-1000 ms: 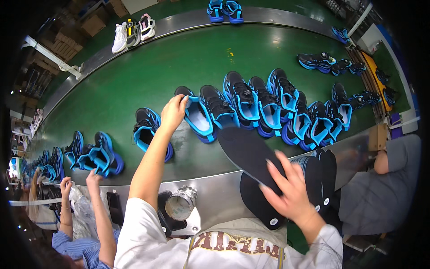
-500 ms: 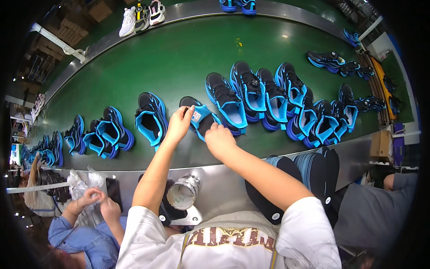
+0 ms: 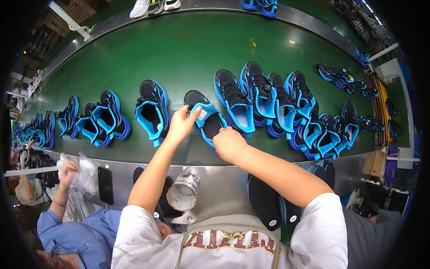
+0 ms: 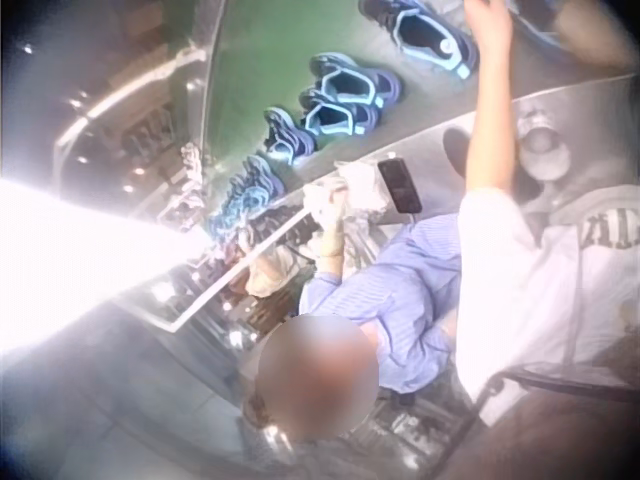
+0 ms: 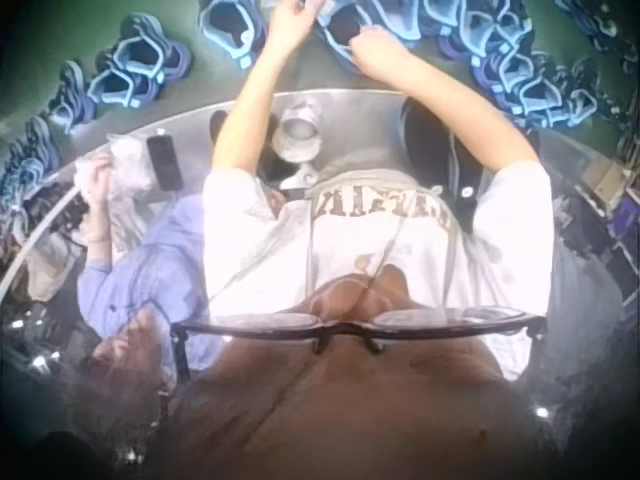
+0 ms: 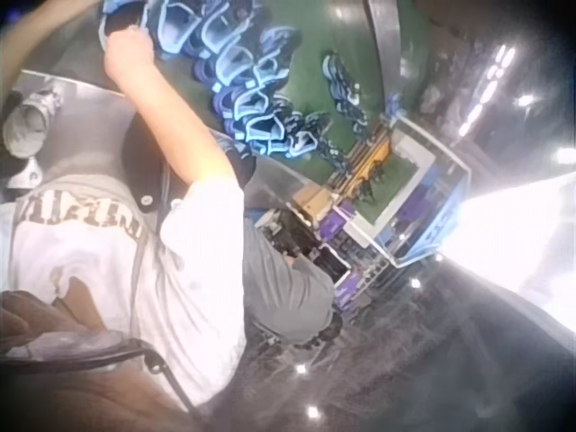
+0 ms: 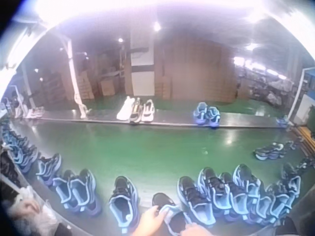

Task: The person retrieves packages of insoles from a shelf, removes the insoles from plastic bags, and inserts the insoles into shoes on an assembly line table by hand.

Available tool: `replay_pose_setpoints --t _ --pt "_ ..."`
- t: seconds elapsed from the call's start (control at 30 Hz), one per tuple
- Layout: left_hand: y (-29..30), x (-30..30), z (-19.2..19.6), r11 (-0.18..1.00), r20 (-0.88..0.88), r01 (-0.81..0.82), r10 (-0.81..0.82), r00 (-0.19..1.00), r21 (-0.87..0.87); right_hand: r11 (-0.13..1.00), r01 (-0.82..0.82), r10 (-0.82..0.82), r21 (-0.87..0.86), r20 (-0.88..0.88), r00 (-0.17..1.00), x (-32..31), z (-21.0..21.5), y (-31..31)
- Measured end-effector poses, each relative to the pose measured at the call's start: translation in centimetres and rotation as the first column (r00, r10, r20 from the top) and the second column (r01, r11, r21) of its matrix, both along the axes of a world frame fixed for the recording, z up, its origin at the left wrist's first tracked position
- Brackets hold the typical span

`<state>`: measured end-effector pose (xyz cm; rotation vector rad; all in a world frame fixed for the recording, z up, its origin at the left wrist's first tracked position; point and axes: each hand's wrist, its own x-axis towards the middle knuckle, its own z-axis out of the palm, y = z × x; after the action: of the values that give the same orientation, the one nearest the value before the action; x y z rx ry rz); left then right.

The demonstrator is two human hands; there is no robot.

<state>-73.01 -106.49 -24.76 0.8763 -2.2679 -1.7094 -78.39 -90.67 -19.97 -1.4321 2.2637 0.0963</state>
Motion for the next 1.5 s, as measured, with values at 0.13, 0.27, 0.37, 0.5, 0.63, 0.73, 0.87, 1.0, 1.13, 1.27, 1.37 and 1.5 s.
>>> replay_pose_setpoints --t 0.13,0.27,0.37,0.5,0.63,0.73,0.87,1.0,1.13,1.27,1.37,1.5 --pt "0.3 -0.9 0.1 0.998 0.002 0.054 -0.054 0.999 -0.021 0.987 -0.095 0.091 -0.127 -0.030 0.995 -1.0 -3.6 -0.9" --pt "0.0 -0.8 0.9 0.993 0.051 0.067 -0.062 0.997 -0.096 0.987 -0.144 0.138 -0.077 -0.081 0.987 -1.8 -4.9 -1.8" --pt "-0.2 -0.5 0.0 0.992 0.075 0.102 -0.097 0.992 -0.067 0.971 -0.194 0.203 0.138 -0.059 0.977 -1.8 -5.0 -2.3" --pt "-0.5 -0.6 -0.5 0.989 0.053 0.138 -0.136 0.989 -0.047 0.866 -0.279 0.334 0.415 -0.063 0.940 -1.6 -4.5 -3.5" --pt "-0.2 -0.6 0.2 0.985 0.108 0.138 -0.127 0.986 -0.104 0.779 -0.389 0.490 0.492 -0.090 0.867 -1.9 -5.5 -3.5" --pt "0.9 -0.5 -0.4 0.897 -0.051 0.019 -0.046 0.998 -0.441 0.771 -0.503 0.565 0.391 -0.055 0.823 -2.7 -5.5 -3.0" --pt "2.0 -0.9 0.8 0.721 -0.079 0.055 -0.151 0.985 -0.690 0.696 -0.614 0.622 0.373 0.115 0.775 -3.5 -1.5 -2.2" --pt "2.5 -1.5 1.3 0.560 0.134 0.254 -0.247 0.960 -0.789 0.778 -0.431 0.312 0.458 0.313 0.897 -2.3 0.7 -2.0" --pt "3.0 -1.7 0.9 0.441 0.359 0.379 -0.131 0.924 -0.814 0.962 -0.272 0.274 -0.035 0.096 0.957 -1.2 -1.6 2.7" --pt "4.4 0.1 1.6 0.453 0.261 0.313 -0.175 0.949 -0.834 0.775 -0.010 0.046 -0.632 0.041 0.998 1.4 -2.5 8.7" --pt "6.6 1.6 3.1 0.258 0.165 0.223 -0.228 0.960 -0.940 0.758 -0.002 0.029 -0.652 0.030 0.999 2.3 -2.9 10.6" --pt "3.1 1.2 2.1 0.078 0.150 0.167 -0.183 0.972 -0.983 0.701 0.054 -0.023 -0.711 0.053 0.998 2.1 -2.7 7.8"
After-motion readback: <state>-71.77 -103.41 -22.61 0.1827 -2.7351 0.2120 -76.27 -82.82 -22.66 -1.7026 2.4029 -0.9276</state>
